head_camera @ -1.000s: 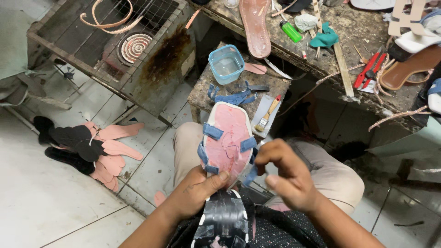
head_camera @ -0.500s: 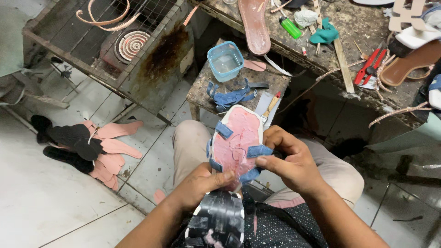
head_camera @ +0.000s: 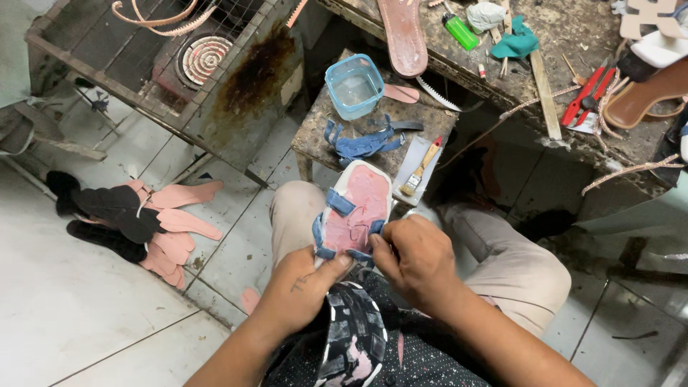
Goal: The person sits and assembles a sandal: they align blue woven straps onto a pink insole, press the sole and straps together, and adjust the strap ends. They then dip a brush in a water container, apply liquid to a small metal strip, and trim or smooth the strip with a blade.
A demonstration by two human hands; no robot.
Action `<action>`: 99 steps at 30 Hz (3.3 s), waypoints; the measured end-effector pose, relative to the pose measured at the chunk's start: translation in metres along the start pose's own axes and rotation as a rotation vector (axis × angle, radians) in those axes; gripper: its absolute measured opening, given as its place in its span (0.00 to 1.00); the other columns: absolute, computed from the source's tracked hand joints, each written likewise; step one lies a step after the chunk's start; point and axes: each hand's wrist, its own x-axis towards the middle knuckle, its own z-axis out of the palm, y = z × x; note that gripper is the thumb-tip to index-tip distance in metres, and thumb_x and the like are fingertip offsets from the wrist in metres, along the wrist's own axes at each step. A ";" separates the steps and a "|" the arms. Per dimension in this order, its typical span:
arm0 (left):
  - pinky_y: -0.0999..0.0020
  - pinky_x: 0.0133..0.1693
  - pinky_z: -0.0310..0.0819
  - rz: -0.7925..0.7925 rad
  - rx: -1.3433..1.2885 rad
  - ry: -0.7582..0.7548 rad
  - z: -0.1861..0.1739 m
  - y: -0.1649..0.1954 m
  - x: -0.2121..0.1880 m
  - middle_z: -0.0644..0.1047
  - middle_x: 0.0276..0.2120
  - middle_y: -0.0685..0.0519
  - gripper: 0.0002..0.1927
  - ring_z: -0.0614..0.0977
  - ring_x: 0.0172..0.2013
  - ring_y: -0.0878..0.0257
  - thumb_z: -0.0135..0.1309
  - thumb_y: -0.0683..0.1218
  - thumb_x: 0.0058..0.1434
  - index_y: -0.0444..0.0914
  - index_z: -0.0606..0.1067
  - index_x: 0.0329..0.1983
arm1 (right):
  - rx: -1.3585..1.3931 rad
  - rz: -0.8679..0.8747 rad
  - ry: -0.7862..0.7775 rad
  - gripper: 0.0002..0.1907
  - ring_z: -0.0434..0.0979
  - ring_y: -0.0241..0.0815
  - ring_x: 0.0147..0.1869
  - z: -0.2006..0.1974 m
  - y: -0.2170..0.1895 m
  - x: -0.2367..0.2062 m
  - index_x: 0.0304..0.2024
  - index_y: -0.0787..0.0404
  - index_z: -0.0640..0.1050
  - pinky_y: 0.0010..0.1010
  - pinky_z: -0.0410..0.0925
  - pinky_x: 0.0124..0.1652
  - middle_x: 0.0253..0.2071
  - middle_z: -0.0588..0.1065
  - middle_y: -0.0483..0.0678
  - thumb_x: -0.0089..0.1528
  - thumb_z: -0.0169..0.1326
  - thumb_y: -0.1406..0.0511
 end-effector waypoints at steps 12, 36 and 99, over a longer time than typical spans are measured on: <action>0.61 0.41 0.75 -0.160 0.248 0.024 0.007 -0.017 -0.007 0.84 0.31 0.47 0.22 0.86 0.36 0.56 0.49 0.60 0.64 0.39 0.82 0.42 | 0.246 0.418 -0.270 0.14 0.71 0.50 0.25 0.013 0.017 0.000 0.29 0.63 0.75 0.37 0.65 0.26 0.21 0.71 0.51 0.59 0.63 0.60; 0.66 0.32 0.77 -0.394 -0.471 -0.203 -0.076 -0.081 0.032 0.82 0.29 0.50 0.20 0.82 0.26 0.62 0.54 0.57 0.58 0.37 0.81 0.40 | 0.187 0.241 -0.277 0.13 0.73 0.46 0.40 0.093 0.058 -0.009 0.36 0.62 0.75 0.36 0.68 0.38 0.35 0.74 0.50 0.57 0.65 0.63; 0.64 0.45 0.78 0.293 0.044 0.514 -0.083 -0.064 0.025 0.84 0.40 0.46 0.17 0.85 0.40 0.54 0.63 0.48 0.60 0.33 0.79 0.47 | 1.138 1.067 -0.603 0.19 0.78 0.41 0.32 0.050 -0.006 -0.055 0.47 0.72 0.76 0.34 0.74 0.32 0.33 0.78 0.52 0.56 0.60 0.67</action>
